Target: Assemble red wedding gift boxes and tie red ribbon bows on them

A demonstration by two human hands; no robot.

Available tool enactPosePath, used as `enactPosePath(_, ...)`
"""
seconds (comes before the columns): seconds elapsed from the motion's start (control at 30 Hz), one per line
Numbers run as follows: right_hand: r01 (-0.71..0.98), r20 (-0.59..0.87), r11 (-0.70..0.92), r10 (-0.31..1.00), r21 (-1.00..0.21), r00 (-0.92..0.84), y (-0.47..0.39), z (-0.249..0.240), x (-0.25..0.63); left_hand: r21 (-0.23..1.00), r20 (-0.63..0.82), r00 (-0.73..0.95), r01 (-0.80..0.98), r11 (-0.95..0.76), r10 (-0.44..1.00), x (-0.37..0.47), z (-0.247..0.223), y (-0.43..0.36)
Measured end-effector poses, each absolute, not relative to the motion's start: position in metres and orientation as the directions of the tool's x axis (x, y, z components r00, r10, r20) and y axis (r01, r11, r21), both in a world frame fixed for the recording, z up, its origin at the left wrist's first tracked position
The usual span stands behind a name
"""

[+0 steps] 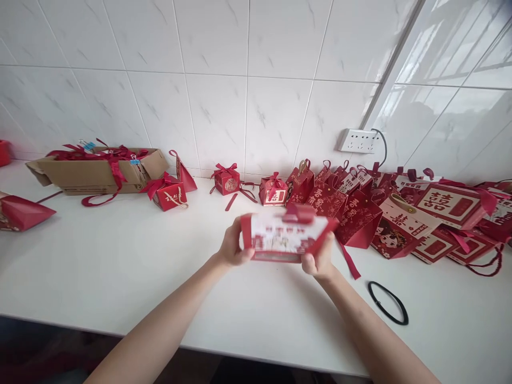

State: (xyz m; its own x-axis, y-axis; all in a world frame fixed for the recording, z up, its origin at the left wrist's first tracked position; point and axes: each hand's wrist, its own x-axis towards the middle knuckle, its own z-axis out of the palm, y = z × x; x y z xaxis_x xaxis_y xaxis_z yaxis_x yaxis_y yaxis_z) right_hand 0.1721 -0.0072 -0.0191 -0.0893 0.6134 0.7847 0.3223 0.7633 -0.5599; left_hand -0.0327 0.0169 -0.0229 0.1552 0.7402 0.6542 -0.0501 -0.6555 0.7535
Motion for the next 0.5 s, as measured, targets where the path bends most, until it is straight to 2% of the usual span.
enactPosePath(0.13,0.390,0.779,0.745,0.619,-0.541,-0.100,-0.003,-0.023,0.175,0.686,0.704,0.194,0.060,-0.725,0.683,-0.034,-0.029,0.020)
enactPosePath(0.2,0.391,0.730,0.687,0.681,-0.612,-0.054,-0.003,-0.021,0.173,0.731,0.654,0.194,0.087,-0.677,0.731,-0.031,-0.026,0.018)
enactPosePath(0.27,0.361,0.594,0.557,0.804,-0.748,-0.008,-0.003,-0.018,0.171,0.830,0.502,0.222,0.146,-0.538,0.836,-0.029,-0.020,0.015)
enactPosePath(0.33,0.269,0.444,0.421,0.895,-0.866,0.030,-0.001,-0.014,0.169,0.899,0.367,0.281,0.137,-0.416,0.887,-0.027,-0.013,0.013)
enactPosePath(0.37,0.205,0.388,0.371,0.920,-0.906,0.053,0.000,-0.013,0.168,0.913,0.352,0.322,0.089,-0.398,0.879,-0.026,-0.010,0.012)
enactPosePath(0.5,-0.162,0.106,0.124,0.988,-0.979,0.111,0.004,-0.008,0.167,0.881,0.461,0.424,-0.115,-0.458,0.780,-0.024,-0.007,0.010)
